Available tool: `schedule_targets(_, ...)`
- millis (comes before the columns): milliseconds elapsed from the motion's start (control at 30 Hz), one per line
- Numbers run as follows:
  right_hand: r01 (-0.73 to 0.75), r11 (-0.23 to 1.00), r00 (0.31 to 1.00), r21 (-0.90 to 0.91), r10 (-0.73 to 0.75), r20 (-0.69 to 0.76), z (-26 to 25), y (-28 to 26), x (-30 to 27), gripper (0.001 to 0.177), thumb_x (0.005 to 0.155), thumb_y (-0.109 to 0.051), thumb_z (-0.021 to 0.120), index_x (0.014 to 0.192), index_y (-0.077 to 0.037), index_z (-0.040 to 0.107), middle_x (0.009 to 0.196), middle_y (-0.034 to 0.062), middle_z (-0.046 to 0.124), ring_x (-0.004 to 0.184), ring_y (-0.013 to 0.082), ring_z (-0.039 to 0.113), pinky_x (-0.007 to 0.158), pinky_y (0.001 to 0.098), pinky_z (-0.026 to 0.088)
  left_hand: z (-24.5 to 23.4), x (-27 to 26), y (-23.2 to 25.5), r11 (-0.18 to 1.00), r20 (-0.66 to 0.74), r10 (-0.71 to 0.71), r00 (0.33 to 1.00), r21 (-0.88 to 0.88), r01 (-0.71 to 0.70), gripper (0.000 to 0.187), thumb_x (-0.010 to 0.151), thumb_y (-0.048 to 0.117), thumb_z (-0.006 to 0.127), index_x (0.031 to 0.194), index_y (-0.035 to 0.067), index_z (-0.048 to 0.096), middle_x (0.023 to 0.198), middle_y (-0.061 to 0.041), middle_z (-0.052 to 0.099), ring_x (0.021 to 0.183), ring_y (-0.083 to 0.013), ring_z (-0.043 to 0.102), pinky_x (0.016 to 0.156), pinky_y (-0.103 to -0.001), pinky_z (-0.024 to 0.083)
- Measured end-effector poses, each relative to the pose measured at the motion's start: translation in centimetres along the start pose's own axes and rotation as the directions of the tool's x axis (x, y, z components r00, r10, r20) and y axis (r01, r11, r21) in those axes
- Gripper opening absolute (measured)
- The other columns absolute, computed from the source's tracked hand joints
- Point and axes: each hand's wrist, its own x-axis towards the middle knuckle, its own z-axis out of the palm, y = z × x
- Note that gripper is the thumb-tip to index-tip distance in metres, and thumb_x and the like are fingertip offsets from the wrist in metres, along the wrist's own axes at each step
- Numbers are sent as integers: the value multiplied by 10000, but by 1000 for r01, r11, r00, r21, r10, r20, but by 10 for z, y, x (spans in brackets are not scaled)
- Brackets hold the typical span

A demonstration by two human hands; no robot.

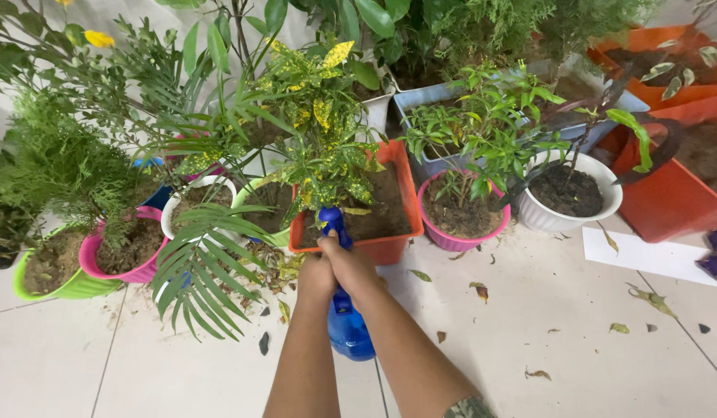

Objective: The person uses a blue spray bottle to water several potted plants arranged on a tiled floor. They systematically move from one pot to the next, spraying water onto the soil and leaves of each plant.

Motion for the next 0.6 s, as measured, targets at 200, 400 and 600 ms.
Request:
schedule_targets(200, 35, 981, 999, 191, -40, 23, -4, 4, 4, 623, 805, -571, 663, 1101, -28, 741, 1083, 164, 759, 993, 248, 730, 843, 370, 526, 5, -1, 8, 1000, 27, 17, 1000, -7, -17, 804, 902, 687, 432, 1121, -27, 731, 1127, -298, 723, 1131, -427, 680, 970, -477, 502)
schedule_targets(400, 147, 957, 989, 249, -150, -7, -11, 13, 16, 522, 808, -492, 651, 1106, -68, 721, 1056, 132, 758, 977, 220, 715, 834, 367, 530, 20, 8, 2, 990, 24, 113, 993, 83, -115, 771, 935, 656, 440, 1105, -39, 727, 1131, -331, 692, 1144, -458, 655, 955, -488, 496)
schedule_targets(600, 139, 976, 990, 167, -137, -26, -22, 3, 3, 625, 774, -595, 666, 1079, -59, 766, 1034, 132, 763, 978, 204, 718, 853, 335, 516, 27, 8, 0, 991, 61, 110, 992, -78, -105, 725, 921, 607, 456, 1111, -30, 746, 1083, -297, 734, 1096, -426, 699, 916, -462, 519)
